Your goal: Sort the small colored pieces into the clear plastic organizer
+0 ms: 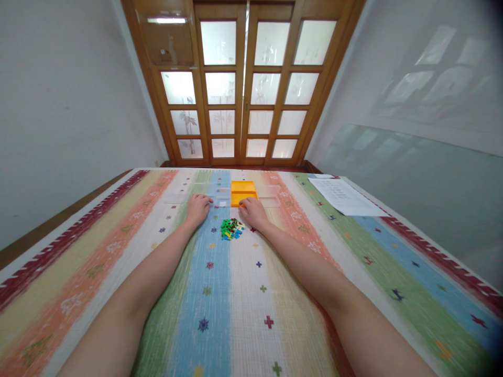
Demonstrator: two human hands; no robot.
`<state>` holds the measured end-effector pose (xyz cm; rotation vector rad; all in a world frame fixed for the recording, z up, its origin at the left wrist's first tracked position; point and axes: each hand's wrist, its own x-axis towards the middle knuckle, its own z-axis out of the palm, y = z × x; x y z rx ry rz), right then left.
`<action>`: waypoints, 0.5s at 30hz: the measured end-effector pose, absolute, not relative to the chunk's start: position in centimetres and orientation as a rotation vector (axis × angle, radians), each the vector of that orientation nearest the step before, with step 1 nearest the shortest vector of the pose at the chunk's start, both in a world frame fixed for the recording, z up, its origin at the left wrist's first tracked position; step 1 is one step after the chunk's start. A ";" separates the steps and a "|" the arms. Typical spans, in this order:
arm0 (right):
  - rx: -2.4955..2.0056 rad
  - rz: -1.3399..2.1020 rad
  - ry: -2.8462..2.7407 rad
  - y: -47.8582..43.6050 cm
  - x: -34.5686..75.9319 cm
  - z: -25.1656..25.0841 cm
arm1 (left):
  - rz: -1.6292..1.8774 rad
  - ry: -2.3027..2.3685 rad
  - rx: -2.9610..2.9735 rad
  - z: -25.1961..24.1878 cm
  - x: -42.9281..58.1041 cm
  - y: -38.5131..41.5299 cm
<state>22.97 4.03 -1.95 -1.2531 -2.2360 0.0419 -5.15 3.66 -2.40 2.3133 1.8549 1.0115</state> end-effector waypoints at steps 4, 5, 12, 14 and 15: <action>-1.248 0.047 -2.244 4.0 22.9 -2.0 | 0.985 1.826 2.330 -2.6 -5.2 3.9; -1.239 0.046 -2.246 4.0 22.9 -2.0 | 0.981 1.822 2.340 -2.6 -5.2 3.9; -1.215 0.062 -2.262 3.9 23.0 -2.0 | 0.944 1.824 2.380 -2.8 -5.2 4.0; -1.213 0.058 -2.259 3.9 23.0 -2.0 | 0.942 1.819 2.370 -2.8 -5.2 4.0; -1.212 0.056 -2.257 3.9 23.0 -2.0 | 0.944 1.815 2.370 -2.8 -5.2 4.0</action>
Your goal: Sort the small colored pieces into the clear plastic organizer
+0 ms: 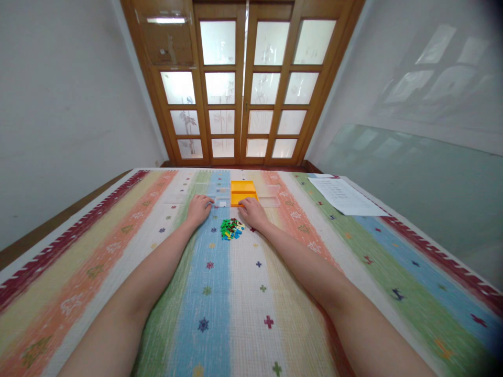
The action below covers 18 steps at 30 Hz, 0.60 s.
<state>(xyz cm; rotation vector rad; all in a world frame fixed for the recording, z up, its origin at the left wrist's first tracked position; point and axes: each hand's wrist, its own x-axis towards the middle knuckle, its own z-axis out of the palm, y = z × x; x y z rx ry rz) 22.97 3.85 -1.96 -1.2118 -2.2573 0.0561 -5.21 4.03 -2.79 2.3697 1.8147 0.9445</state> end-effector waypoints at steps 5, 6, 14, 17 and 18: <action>-1.208 0.066 -2.256 3.7 23.0 -1.8 | 0.975 1.794 2.372 -2.8 -5.2 3.9; -1.206 0.068 -2.256 3.7 23.0 -1.8 | 0.977 1.790 2.367 -2.8 -5.2 3.9; -1.213 0.062 -2.261 3.8 23.0 -1.8 | 1.004 1.754 2.347 -2.8 -5.2 3.8; -1.220 0.080 -2.266 3.7 23.0 -1.7 | 0.995 1.736 2.365 -2.8 -5.2 3.9; -1.221 0.082 -2.266 3.6 23.0 -1.6 | 0.984 1.739 2.370 -2.8 -5.2 3.9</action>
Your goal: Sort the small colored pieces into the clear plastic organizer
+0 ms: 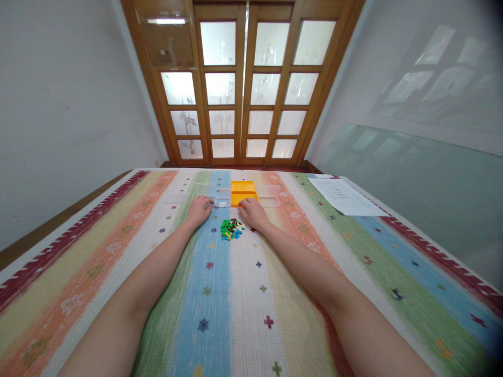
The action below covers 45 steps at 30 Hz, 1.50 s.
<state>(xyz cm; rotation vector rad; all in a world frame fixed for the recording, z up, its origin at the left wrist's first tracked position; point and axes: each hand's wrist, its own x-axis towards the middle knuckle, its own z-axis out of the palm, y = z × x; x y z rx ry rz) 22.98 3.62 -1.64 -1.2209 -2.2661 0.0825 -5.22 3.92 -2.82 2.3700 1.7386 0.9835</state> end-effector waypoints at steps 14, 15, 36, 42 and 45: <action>-1.221 0.053 -2.283 3.5 22.9 -1.5 | 0.917 1.822 2.385 -2.9 -4.6 4.5; -1.225 0.057 -2.285 3.5 22.9 -1.4 | 0.900 1.832 2.387 -2.8 -4.6 4.5; -1.235 0.070 -2.295 3.7 23.0 -1.8 | 1.136 2.063 2.275 -1.3 -7.4 4.1; -1.210 0.073 -2.286 3.8 23.2 -1.9 | 0.992 2.321 2.054 -1.8 -15.0 5.0; -1.204 0.071 -2.284 3.7 23.2 -1.8 | 0.770 2.366 2.019 -2.6 -17.5 5.2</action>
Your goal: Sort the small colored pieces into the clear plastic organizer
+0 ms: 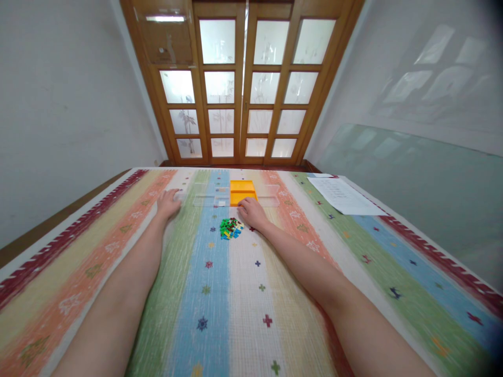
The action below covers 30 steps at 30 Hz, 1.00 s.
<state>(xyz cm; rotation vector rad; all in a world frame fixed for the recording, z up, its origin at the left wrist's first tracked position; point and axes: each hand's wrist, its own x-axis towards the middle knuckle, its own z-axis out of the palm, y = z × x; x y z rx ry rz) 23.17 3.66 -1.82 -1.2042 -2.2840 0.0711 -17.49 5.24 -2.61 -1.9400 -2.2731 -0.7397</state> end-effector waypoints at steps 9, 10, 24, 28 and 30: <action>-1.227 0.079 -2.296 3.3 23.1 -1.3 | -0.515 -2.295 -1.928 -1.9 -17.1 4.7; -1.227 0.081 -2.297 3.3 23.1 -1.3 | -0.527 -2.307 -1.892 -1.7 -16.9 4.5; -1.199 0.080 -2.271 3.7 23.1 -1.8 | -1.358 -2.134 -1.541 0.4 -14.2 2.5; -1.125 0.074 -2.207 3.7 23.1 -1.5 | -1.431 -1.821 -1.771 1.8 -9.6 1.9; -1.070 0.063 -2.169 3.4 23.0 -1.2 | -1.368 -1.649 -1.987 2.1 -6.6 1.2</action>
